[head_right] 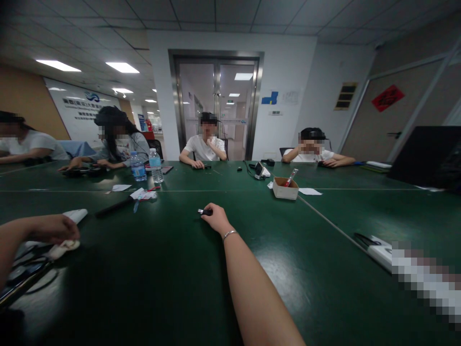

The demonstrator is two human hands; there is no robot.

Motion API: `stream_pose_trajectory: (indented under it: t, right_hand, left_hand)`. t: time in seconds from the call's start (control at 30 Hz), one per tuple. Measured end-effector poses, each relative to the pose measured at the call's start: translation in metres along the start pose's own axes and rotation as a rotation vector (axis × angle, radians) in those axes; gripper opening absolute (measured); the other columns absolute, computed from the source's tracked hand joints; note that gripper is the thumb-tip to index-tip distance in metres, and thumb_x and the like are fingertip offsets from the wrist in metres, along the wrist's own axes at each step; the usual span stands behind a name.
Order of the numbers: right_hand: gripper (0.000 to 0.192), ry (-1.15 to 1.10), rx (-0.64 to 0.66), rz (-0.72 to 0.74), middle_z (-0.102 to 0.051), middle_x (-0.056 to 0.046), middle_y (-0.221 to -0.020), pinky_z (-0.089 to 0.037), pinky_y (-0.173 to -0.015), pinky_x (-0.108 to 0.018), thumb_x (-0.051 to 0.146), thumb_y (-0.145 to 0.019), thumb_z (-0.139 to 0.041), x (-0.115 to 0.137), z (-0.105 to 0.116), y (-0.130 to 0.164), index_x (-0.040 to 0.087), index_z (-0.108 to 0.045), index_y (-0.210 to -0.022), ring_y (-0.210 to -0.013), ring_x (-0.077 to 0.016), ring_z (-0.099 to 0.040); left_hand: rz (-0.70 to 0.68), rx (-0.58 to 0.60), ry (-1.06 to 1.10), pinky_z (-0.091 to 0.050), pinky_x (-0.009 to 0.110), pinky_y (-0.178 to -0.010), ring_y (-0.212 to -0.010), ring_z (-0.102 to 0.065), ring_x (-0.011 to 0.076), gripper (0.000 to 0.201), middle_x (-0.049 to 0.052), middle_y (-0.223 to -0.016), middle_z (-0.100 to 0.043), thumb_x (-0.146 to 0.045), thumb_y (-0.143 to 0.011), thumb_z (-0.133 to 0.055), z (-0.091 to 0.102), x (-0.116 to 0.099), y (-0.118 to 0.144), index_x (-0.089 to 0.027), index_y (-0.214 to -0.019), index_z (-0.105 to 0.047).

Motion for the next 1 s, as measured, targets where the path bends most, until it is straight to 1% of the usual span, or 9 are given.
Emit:
stream_pose_trajectory:
  t: [0.1, 0.2, 0.27, 0.37, 0.5, 0.63, 0.83, 0.97, 1.0]
  right_hand:
    - [0.020, 0.014, -0.010, 0.009, -0.060, 0.000, -0.085, -0.046, -0.068, -0.027, 0.021, -0.068, -0.067, -0.001, -0.001, -0.001, 0.018, -0.060, -0.086, -0.071, -0.0125, -0.057]
    - [0.020, 0.021, -0.018, 0.012, -0.060, 0.000, -0.084, -0.046, -0.068, -0.027, 0.021, -0.067, -0.067, -0.002, -0.001, -0.001, 0.018, -0.061, -0.086, -0.071, -0.0127, -0.057]
    - [0.021, 0.013, -0.015, 0.007, -0.060, 0.000, -0.084, -0.046, -0.068, -0.027, 0.021, -0.067, -0.067, -0.001, 0.000, -0.001, 0.018, -0.061, -0.086, -0.071, -0.0128, -0.057]
    - [0.021, -0.001, -0.004, -0.006, -0.060, 0.000, -0.085, -0.046, -0.068, -0.028, 0.022, -0.067, -0.066, -0.001, 0.000, 0.000, 0.018, -0.061, -0.088, -0.072, -0.0130, -0.057]
    - [0.021, 0.006, -0.012, 0.006, -0.060, 0.000, -0.085, -0.046, -0.069, -0.028, 0.021, -0.067, -0.067, -0.001, 0.000, 0.000, 0.018, -0.061, -0.087, -0.072, -0.0132, -0.057]
    - [0.021, 0.013, -0.013, 0.005, -0.060, 0.000, -0.085, -0.046, -0.070, -0.028, 0.021, -0.067, -0.067, -0.001, -0.001, -0.001, 0.018, -0.060, -0.086, -0.072, -0.0132, -0.057]
    - [0.021, 0.020, -0.012, 0.005, -0.060, 0.000, -0.085, -0.045, -0.071, -0.028, 0.022, -0.067, -0.067, 0.001, 0.000, 0.000, 0.018, -0.061, -0.086, -0.075, -0.0135, -0.057]
    - [0.021, 0.011, -0.003, -0.008, -0.060, 0.000, -0.085, -0.045, -0.071, -0.028, 0.021, -0.068, -0.067, 0.003, 0.000, 0.001, 0.018, -0.061, -0.087, -0.076, -0.0135, -0.057]
    - [0.021, 0.012, -0.005, -0.004, -0.060, 0.000, -0.085, -0.045, -0.071, -0.027, 0.021, -0.067, -0.068, 0.002, 0.000, 0.000, 0.018, -0.061, -0.087, -0.076, -0.0135, -0.057]
  left_hand:
    - [0.019, 0.206, 0.092, -0.047, 0.028, -0.056, -0.061, -0.055, 0.0205, 0.015, 0.008, -0.058, -0.062, -0.022, -0.034, -0.063, -0.002, 0.010, -0.009, -0.016, -0.047, -0.059]
    - [-0.013, 0.187, 0.018, -0.041, 0.026, -0.050, -0.051, -0.048, 0.0158, 0.018, 0.007, -0.054, -0.060, -0.026, -0.034, -0.063, 0.001, 0.019, -0.019, -0.014, -0.047, -0.059]
    - [-0.012, 0.173, -0.015, -0.039, 0.025, -0.050, -0.052, -0.048, 0.0155, 0.021, 0.008, -0.056, -0.061, -0.028, -0.035, -0.062, 0.002, 0.022, -0.022, -0.013, -0.048, -0.060]
    - [-0.007, 0.139, -0.068, -0.041, 0.025, -0.054, -0.059, -0.052, 0.0187, 0.023, 0.010, -0.061, -0.063, -0.031, -0.036, -0.062, 0.004, 0.020, -0.022, -0.013, -0.050, -0.061]
    - [-0.026, 0.083, -0.204, -0.044, 0.031, -0.065, -0.069, -0.056, 0.0249, 0.023, 0.009, -0.062, -0.064, -0.033, -0.037, -0.065, 0.007, 0.015, -0.018, -0.015, -0.050, -0.060]
    - [-0.028, 0.026, -0.291, -0.044, 0.033, -0.073, -0.075, -0.059, 0.0277, 0.018, 0.008, -0.062, -0.064, -0.029, -0.037, -0.065, 0.007, 0.012, -0.015, -0.015, -0.048, -0.060]
    - [0.036, 0.099, -0.278, -0.045, 0.034, -0.074, -0.080, -0.059, 0.0295, 0.009, 0.008, -0.061, -0.066, -0.017, -0.036, -0.062, 0.010, 0.014, -0.025, -0.017, -0.044, -0.058]
    - [0.036, 0.103, -0.224, -0.045, 0.032, -0.069, -0.076, -0.059, 0.0275, 0.013, 0.008, -0.061, -0.065, -0.017, -0.035, -0.063, 0.009, 0.021, -0.027, -0.015, -0.046, -0.057]
    - [0.027, 0.063, -0.208, -0.046, 0.032, -0.065, -0.072, -0.059, 0.0268, 0.013, 0.008, -0.060, -0.064, -0.017, -0.035, -0.063, 0.008, 0.023, -0.025, -0.015, -0.046, -0.056]
Point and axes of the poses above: each hand's wrist, its own y-axis away from the middle knuckle, its own z-axis out of the back of the hand, x = y × z, the point moved 2 cm from there along -y, towards the middle knuckle
